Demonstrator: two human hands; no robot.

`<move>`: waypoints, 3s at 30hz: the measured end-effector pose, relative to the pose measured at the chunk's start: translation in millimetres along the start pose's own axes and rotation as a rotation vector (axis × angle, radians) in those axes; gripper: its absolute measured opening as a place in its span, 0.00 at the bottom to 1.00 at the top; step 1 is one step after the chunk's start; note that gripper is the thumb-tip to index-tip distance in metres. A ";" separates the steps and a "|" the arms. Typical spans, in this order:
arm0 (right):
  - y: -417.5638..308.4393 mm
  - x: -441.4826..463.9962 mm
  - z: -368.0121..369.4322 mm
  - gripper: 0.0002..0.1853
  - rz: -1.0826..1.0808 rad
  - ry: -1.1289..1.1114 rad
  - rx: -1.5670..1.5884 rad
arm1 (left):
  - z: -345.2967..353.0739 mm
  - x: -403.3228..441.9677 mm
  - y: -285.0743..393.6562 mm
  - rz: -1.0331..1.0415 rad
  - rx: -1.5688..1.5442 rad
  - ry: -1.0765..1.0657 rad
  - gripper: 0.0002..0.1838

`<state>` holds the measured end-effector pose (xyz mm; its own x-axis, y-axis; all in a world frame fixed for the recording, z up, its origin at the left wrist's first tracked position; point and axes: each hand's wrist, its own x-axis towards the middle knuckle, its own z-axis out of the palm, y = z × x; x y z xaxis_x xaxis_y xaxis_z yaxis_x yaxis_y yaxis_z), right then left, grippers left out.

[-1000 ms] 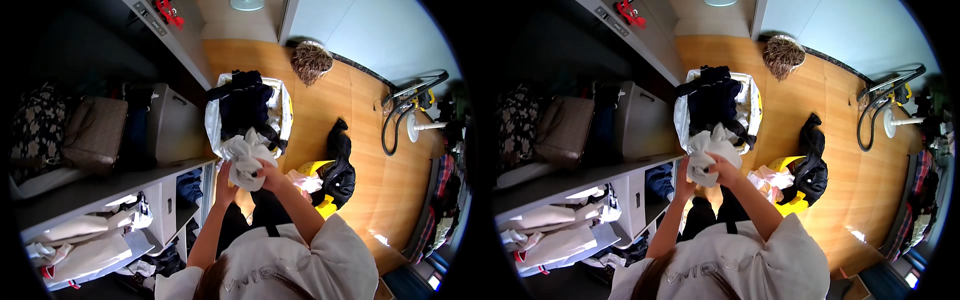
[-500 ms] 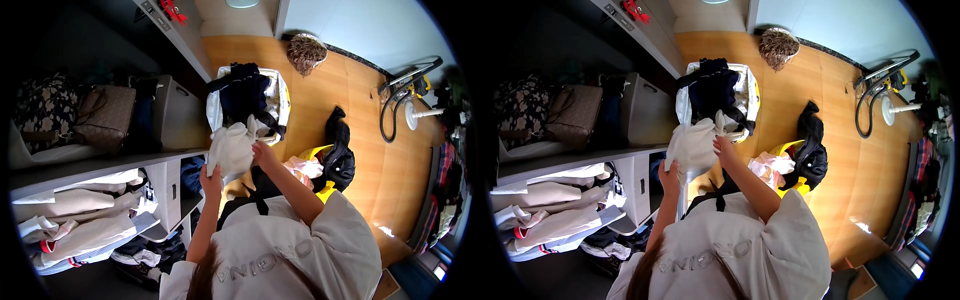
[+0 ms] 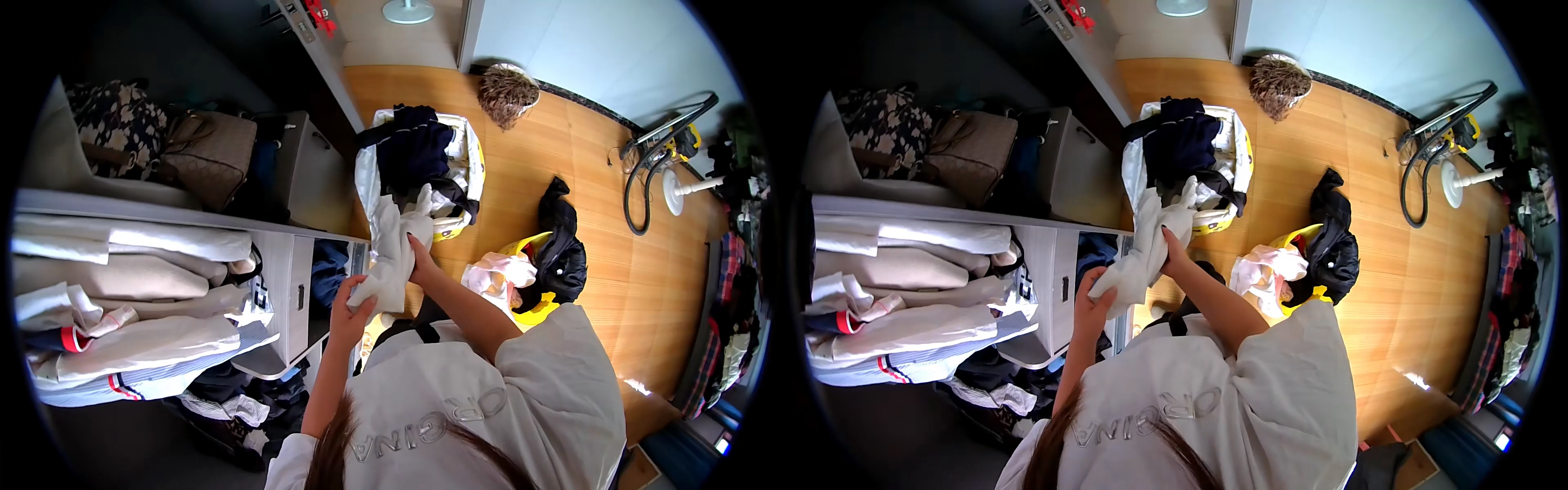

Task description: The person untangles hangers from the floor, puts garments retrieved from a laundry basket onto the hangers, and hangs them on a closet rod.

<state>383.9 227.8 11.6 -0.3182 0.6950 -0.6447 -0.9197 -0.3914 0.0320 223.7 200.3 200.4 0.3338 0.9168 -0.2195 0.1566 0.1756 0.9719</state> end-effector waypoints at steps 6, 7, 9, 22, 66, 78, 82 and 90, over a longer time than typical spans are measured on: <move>19.5 -8.0 -15.0 0.22 0.028 0.158 -0.059 | -29.2 -27.2 -5.9 -0.051 -0.061 0.054 0.10; 21.5 -14.5 -10.3 0.23 0.015 0.155 -0.045 | -32.9 -29.6 -5.9 -0.060 -0.062 0.060 0.10; 25.2 -26.8 -3.3 0.23 -0.011 0.155 -0.072 | -41.8 -35.5 -8.3 -0.080 -0.061 0.067 0.10; 56.7 -132.7 122.5 0.23 -0.129 -0.068 -0.689 | -72.1 -55.9 -43.7 -0.257 -0.241 0.275 0.28; 286.4 -51.6 173.9 0.31 0.958 -0.883 -1.143 | -152.6 -284.4 -32.0 0.469 -0.506 0.204 0.25; 343.0 -97.5 216.6 0.16 0.934 -0.620 -1.367 | -120.0 -302.8 -9.9 0.198 -0.229 0.612 0.22; 349.1 -102.6 242.8 0.23 0.721 -0.657 -1.261 | -112.0 -317.5 -13.0 0.193 -0.296 0.796 0.26; 366.5 -119.7 271.8 0.24 0.558 -1.099 -1.142 | -86.4 -308.2 -53.3 0.120 -0.236 1.013 0.23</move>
<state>22.4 165.1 308.1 -0.9774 0.1990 0.0718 -0.1769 -0.5825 -0.7933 32.2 -60.6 223.5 -0.6167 0.7854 -0.0530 -0.0483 0.0295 0.9984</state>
